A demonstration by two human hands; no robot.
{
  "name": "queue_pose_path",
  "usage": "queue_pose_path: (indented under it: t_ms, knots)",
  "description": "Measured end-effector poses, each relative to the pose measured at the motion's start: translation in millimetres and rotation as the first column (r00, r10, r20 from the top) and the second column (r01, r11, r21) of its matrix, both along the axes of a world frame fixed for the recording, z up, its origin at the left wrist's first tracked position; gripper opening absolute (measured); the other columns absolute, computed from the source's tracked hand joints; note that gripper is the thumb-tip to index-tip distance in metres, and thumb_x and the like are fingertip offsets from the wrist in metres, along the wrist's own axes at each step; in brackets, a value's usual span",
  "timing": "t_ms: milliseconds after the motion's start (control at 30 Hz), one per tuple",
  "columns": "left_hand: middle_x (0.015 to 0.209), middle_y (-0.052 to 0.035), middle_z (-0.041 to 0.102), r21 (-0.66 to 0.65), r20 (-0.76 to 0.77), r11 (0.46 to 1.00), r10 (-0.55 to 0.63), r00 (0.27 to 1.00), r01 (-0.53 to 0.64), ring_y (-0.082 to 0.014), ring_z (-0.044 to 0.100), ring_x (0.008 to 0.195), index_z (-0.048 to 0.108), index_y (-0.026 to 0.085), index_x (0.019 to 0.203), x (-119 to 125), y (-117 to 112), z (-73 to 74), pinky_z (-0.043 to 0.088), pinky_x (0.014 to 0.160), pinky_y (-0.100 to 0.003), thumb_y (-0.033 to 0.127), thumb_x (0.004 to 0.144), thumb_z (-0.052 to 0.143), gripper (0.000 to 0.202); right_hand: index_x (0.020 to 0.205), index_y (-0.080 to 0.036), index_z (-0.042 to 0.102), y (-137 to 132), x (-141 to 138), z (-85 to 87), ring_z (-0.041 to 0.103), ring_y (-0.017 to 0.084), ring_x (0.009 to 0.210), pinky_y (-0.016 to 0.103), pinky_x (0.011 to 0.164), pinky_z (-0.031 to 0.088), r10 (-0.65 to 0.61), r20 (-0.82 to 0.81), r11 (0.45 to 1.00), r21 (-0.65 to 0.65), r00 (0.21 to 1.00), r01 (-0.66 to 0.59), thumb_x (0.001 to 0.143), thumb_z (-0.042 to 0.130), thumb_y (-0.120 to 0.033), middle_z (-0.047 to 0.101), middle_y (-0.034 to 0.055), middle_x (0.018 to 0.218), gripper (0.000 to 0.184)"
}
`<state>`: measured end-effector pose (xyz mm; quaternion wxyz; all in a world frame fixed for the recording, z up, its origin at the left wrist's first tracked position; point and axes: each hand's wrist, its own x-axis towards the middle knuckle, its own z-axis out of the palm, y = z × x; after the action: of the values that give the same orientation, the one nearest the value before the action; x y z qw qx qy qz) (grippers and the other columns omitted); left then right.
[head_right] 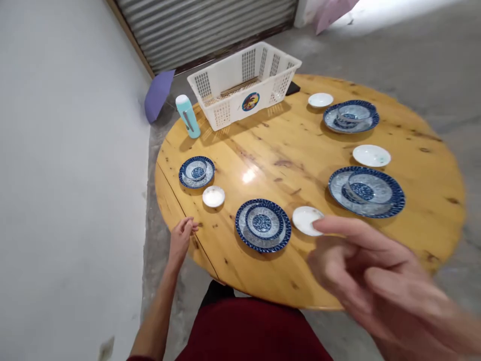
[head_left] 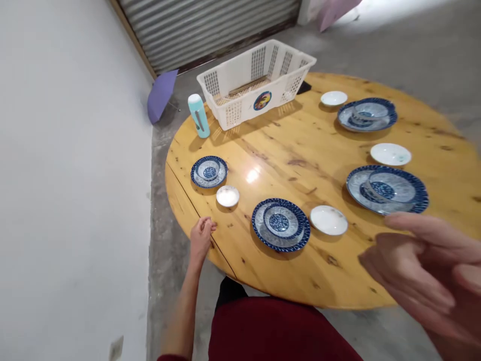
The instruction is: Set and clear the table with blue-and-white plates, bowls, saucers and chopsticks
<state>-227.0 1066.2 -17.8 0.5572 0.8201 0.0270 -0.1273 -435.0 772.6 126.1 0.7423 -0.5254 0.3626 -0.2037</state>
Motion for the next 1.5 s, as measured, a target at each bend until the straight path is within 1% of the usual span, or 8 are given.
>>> queue_pose_path:
  t_ms: [133, 367, 733, 833, 967, 1100, 1267, 1500]
  knots:
    - [0.087, -0.009, 0.073, -0.023, -0.027, 0.997, -0.079, 0.997, 0.078, -0.0151, 0.07, 0.071, 0.062, 0.015, 0.102, 95.5, 1.5, -6.0, 0.054, 0.063, -0.024, 0.044, 0.088, 0.056, 0.033, 0.097, -0.03, 0.079, 33.7, 19.8, -7.2, 0.023, 0.008, 0.04, 0.032, 0.043, 0.015, -0.184, -0.033, 0.978, 0.096, 0.982, 0.187, 0.063, 0.082, -0.043, 0.031, -0.0023, 0.049, 0.037]
    - [0.079, -0.0071, 0.071, 0.064, -0.043, 0.991, -0.118, 0.992, 0.12, -0.0131, 0.067, 0.059, 0.059, 0.012, 0.104, 208.5, -29.6, -22.8, 0.052, 0.056, -0.023, 0.044, 0.094, 0.051, 0.034, 0.088, -0.023, 0.078, 89.2, 1.2, -66.6, 0.031, 0.007, 0.045, 0.024, 0.041, 0.026, -0.346, -0.293, 0.89, 0.2, 0.891, 0.411, 0.045, 0.086, -0.037, 0.046, -0.0008, 0.059, 0.046]
    - [0.056, 0.0037, 0.055, 0.226, -0.029, 0.965, -0.126, 0.992, 0.129, -0.0142, 0.06, 0.051, 0.049, 0.017, 0.082, 252.8, -75.6, -25.0, 0.05, 0.053, -0.025, 0.012, 0.084, 0.041, 0.01, 0.098, -0.015, 0.074, 92.8, 18.7, -105.5, 0.034, 0.006, 0.045, 0.022, 0.043, 0.024, -0.32, -0.161, 0.899, 0.259, 0.934, 0.353, 0.067, 0.079, -0.039, 0.056, -0.0018, 0.063, 0.04]
    - [0.057, 0.0063, 0.053, 0.24, 0.052, 0.957, -0.182, 0.982, 0.165, -0.0123, 0.06, 0.052, 0.047, 0.018, 0.077, 243.8, -78.4, -15.7, 0.049, 0.054, -0.022, 0.015, 0.082, 0.042, 0.007, 0.101, -0.015, 0.073, 83.2, 27.2, -113.9, 0.036, 0.006, 0.046, 0.022, 0.045, 0.025, -0.278, -0.152, 0.924, 0.227, 0.949, 0.307, 0.072, 0.075, -0.04, 0.059, -0.0017, 0.065, 0.039]
    - [0.057, 0.0083, 0.051, 0.221, 0.154, 0.908, -0.393, 0.907, 0.356, -0.0122, 0.057, 0.046, 0.045, 0.021, 0.076, 193.4, -89.9, 17.1, 0.048, 0.048, -0.022, 0.03, 0.082, 0.05, 0.013, 0.101, -0.016, 0.071, 63.1, 49.3, -111.3, 0.042, 0.009, 0.047, 0.024, 0.048, 0.033, -0.175, -0.154, 0.984, 0.001, 0.972, 0.177, 0.08, 0.067, -0.046, 0.062, -0.0007, 0.067, 0.037]
    - [0.057, 0.0056, 0.052, 0.225, 0.089, 0.737, -0.666, 0.74, 0.637, -0.0136, 0.055, 0.045, 0.048, 0.022, 0.077, 118.8, -124.5, 40.4, 0.045, 0.047, -0.023, 0.035, 0.087, 0.047, 0.017, 0.114, -0.017, 0.068, 40.3, 74.5, -106.2, 0.059, 0.016, 0.061, 0.028, 0.06, 0.044, -0.084, -0.3, 0.913, -0.405, 0.95, -0.047, 0.092, 0.051, -0.048, 0.069, 0.0031, 0.074, 0.042]
    - [0.056, 0.002, 0.056, 0.298, 0.018, 0.573, -0.803, 0.595, 0.764, -0.0171, 0.059, 0.051, 0.053, 0.023, 0.08, 53.6, -162.1, 30.7, 0.045, 0.056, -0.026, 0.029, 0.092, 0.04, 0.018, 0.131, -0.019, 0.062, 21.9, 83.1, -110.3, 0.068, 0.022, 0.074, 0.03, 0.07, 0.047, -0.111, -0.506, 0.751, -0.606, 0.855, -0.261, 0.1, 0.038, -0.042, 0.074, 0.0055, 0.081, 0.045]
    - [0.066, -0.0058, 0.068, 0.522, -0.027, 0.395, -0.878, 0.478, 0.756, -0.0231, 0.068, 0.064, 0.064, 0.019, 0.102, 37.1, -175.1, 12.3, 0.044, 0.064, -0.028, 0.024, 0.095, 0.04, 0.026, 0.132, -0.017, 0.062, 10.1, 78.2, -126.3, 0.067, 0.023, 0.066, 0.029, 0.062, 0.042, -0.172, -0.662, 0.669, -0.622, 0.729, -0.407, 0.098, 0.045, -0.039, 0.072, 0.0045, 0.072, 0.045]
